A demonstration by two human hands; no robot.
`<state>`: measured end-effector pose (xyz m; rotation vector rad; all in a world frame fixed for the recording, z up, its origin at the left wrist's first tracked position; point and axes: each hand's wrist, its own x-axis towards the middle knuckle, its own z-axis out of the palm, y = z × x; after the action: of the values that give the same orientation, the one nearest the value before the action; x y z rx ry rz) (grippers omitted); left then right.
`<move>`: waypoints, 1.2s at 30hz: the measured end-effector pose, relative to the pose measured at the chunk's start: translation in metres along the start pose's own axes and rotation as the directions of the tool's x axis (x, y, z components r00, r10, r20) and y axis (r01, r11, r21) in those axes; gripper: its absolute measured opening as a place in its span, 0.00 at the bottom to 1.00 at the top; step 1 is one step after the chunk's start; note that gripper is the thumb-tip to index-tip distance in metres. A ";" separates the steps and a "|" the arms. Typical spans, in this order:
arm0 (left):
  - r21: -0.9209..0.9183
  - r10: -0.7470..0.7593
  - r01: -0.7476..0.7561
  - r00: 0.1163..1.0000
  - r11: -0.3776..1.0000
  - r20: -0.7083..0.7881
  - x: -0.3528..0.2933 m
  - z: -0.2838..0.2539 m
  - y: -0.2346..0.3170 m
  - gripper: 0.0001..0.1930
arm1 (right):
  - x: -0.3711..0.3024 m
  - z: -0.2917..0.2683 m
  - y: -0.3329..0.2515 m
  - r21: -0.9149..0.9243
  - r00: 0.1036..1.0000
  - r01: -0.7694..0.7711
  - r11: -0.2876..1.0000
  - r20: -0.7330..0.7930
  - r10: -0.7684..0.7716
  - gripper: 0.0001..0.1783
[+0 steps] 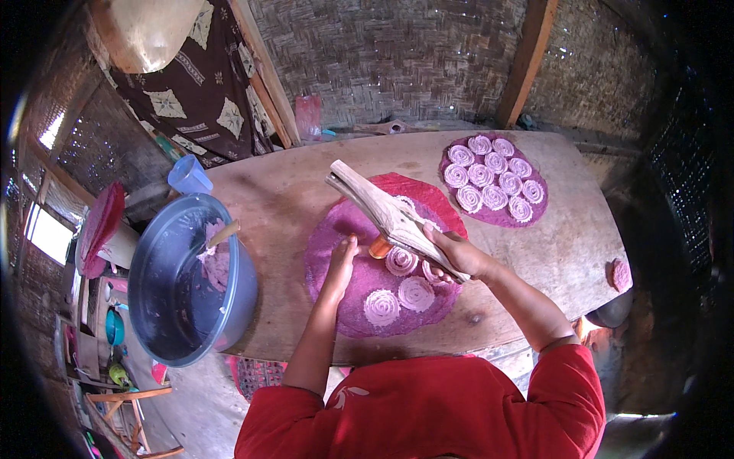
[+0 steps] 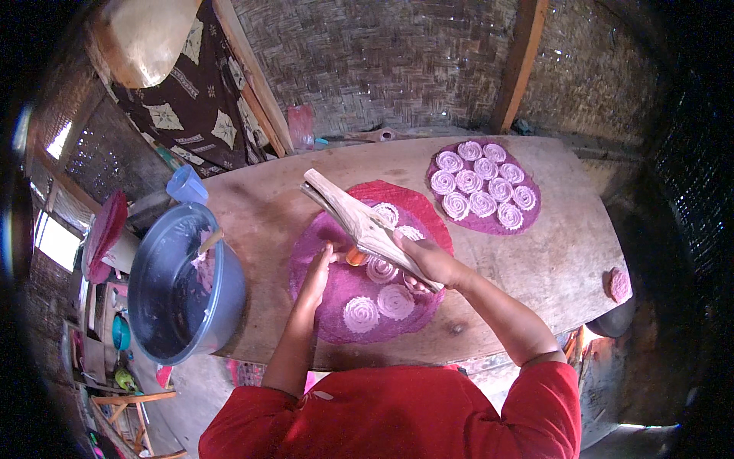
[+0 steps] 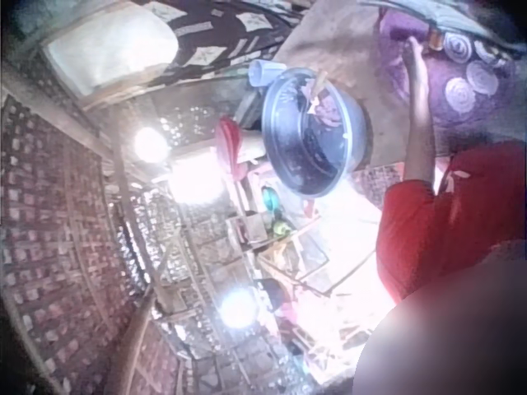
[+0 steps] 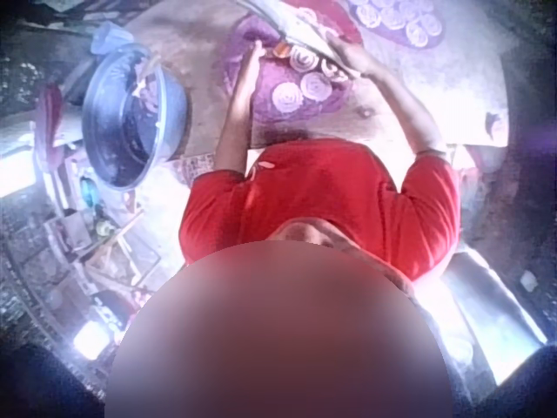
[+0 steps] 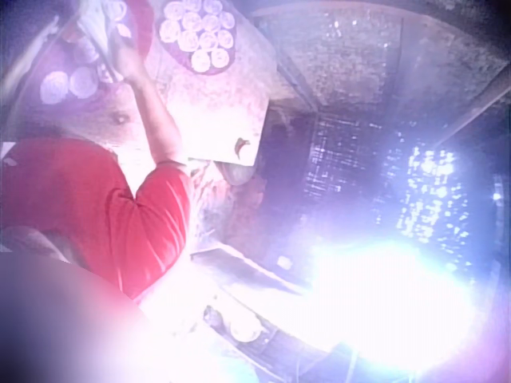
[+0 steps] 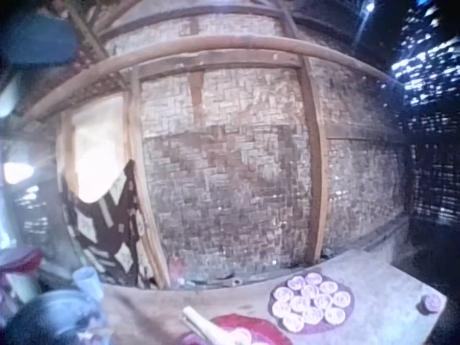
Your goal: The person scoops purple dough from a bowl and loads it into a wooden extruder. They press the dough through the tool to form spiral rolls on a purple mat, repeating the process to create multiple rows of decorative rolls.
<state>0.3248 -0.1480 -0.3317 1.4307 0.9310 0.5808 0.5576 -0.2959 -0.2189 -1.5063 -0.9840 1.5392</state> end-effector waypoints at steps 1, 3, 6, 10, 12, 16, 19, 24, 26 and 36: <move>0.009 0.010 -0.011 1.000 1.000 0.024 0.002 0.000 -0.004 0.36 | 0.000 0.000 0.002 -0.003 1.000 0.003 1.000 0.001 -0.003 0.35; 0.052 0.104 -0.106 0.994 0.993 0.044 0.006 0.003 -0.012 0.31 | -0.001 -0.002 0.006 -0.020 0.999 0.026 0.999 -0.033 -0.026 0.36; 0.007 0.272 -0.273 0.960 0.962 0.072 0.009 0.014 -0.018 0.17 | -0.004 -0.009 0.011 -0.067 0.993 0.052 0.996 -0.106 -0.059 0.37; 0.582 0.481 -0.460 0.867 0.670 0.131 0.002 0.028 -0.012 0.11 | -0.011 -0.023 0.017 0.041 0.979 0.113 0.993 -0.177 -0.104 0.37; 0.695 0.435 -0.414 0.886 0.587 0.160 -0.004 0.035 -0.007 0.11 | -0.017 -0.029 0.020 0.052 0.976 0.110 0.993 -0.196 -0.098 0.38; 0.779 0.418 -0.397 0.888 0.485 0.192 -0.007 0.047 0.004 0.11 | -0.031 -0.036 0.025 0.090 0.963 0.103 0.991 -0.260 -0.076 0.33; 0.803 0.399 -0.349 0.904 0.483 0.153 -0.005 0.049 0.026 0.15 | -0.046 -0.036 0.022 0.107 0.958 0.131 0.986 -0.270 -0.098 0.30; 0.204 0.532 -0.574 0.816 0.793 0.225 -0.013 0.037 0.098 0.25 | -0.080 -0.022 -0.012 0.048 0.977 0.096 0.994 -0.196 -0.085 0.33; 0.174 0.535 -0.632 0.747 0.755 0.395 -0.032 0.032 0.119 0.25 | -0.094 -0.005 -0.028 -0.075 0.987 0.130 0.989 -0.083 -0.136 0.37; -0.135 -0.221 0.456 0.644 0.879 0.732 -0.140 0.032 0.100 0.08 | -0.041 0.036 -0.039 -0.780 0.834 0.419 0.466 0.127 -0.537 0.32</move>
<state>0.2939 -0.2709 -0.2110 1.0054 0.4349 -0.1337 0.5228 -0.3177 -0.1660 -1.6243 -1.9741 0.5435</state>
